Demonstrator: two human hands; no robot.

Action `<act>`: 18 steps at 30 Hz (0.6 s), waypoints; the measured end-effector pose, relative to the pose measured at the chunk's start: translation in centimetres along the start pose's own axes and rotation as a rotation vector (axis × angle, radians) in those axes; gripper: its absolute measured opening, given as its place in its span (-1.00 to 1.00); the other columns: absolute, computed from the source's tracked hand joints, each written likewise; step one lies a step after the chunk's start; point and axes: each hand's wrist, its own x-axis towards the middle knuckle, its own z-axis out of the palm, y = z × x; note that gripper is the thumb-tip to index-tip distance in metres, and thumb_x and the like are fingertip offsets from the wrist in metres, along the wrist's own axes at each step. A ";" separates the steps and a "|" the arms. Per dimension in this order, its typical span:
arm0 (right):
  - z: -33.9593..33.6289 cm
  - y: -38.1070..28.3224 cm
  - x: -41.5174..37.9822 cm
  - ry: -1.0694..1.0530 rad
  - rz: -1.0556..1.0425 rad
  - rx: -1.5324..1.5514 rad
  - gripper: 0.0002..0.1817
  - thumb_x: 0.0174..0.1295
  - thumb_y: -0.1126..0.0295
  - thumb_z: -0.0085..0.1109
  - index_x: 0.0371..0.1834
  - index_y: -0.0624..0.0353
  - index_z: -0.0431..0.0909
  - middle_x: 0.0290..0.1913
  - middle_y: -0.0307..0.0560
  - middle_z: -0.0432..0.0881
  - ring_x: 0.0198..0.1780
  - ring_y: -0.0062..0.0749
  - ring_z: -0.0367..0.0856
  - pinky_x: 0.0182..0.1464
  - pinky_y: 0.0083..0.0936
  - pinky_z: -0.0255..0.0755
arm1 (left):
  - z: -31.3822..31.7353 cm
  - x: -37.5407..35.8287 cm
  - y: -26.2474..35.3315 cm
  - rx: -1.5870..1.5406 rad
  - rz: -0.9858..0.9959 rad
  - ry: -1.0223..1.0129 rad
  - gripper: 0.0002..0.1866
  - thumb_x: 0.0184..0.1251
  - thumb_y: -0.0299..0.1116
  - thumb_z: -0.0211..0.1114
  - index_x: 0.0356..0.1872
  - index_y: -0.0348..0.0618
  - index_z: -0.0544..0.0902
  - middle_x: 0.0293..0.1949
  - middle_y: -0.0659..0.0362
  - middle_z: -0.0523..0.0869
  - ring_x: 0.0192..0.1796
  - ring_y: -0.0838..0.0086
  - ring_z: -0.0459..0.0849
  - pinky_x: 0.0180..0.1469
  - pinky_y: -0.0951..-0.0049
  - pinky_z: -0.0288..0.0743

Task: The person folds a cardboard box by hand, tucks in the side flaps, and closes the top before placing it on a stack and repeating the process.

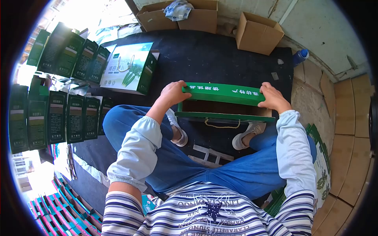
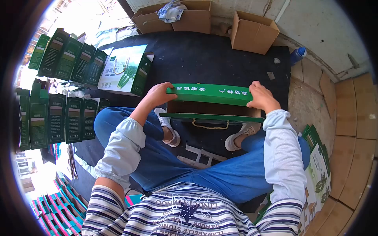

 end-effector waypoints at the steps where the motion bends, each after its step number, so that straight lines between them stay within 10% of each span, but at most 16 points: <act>1: -0.1 -0.6 0.4 -0.035 0.019 -0.048 -0.37 -0.18 0.28 0.48 0.00 0.23 0.43 0.03 0.04 0.48 0.18 -0.07 0.44 0.19 -0.30 0.37 | -0.5 0.0 0.7 0.080 0.004 -0.012 -0.46 -0.01 -0.16 0.46 0.01 -0.21 0.59 -0.05 -0.13 0.65 0.05 0.08 0.62 0.08 0.24 0.49; 18: 2.3 -1.6 2.9 -0.099 -0.035 -0.328 -0.21 -0.34 0.30 0.59 0.04 0.21 0.37 0.00 0.03 0.50 0.05 -0.07 0.51 0.09 -0.28 0.44 | 0.9 4.3 4.0 0.667 0.274 -0.424 -0.63 -0.04 -0.27 0.51 -0.13 -0.07 0.74 -0.14 0.09 0.74 -0.06 0.20 0.71 -0.07 0.35 0.60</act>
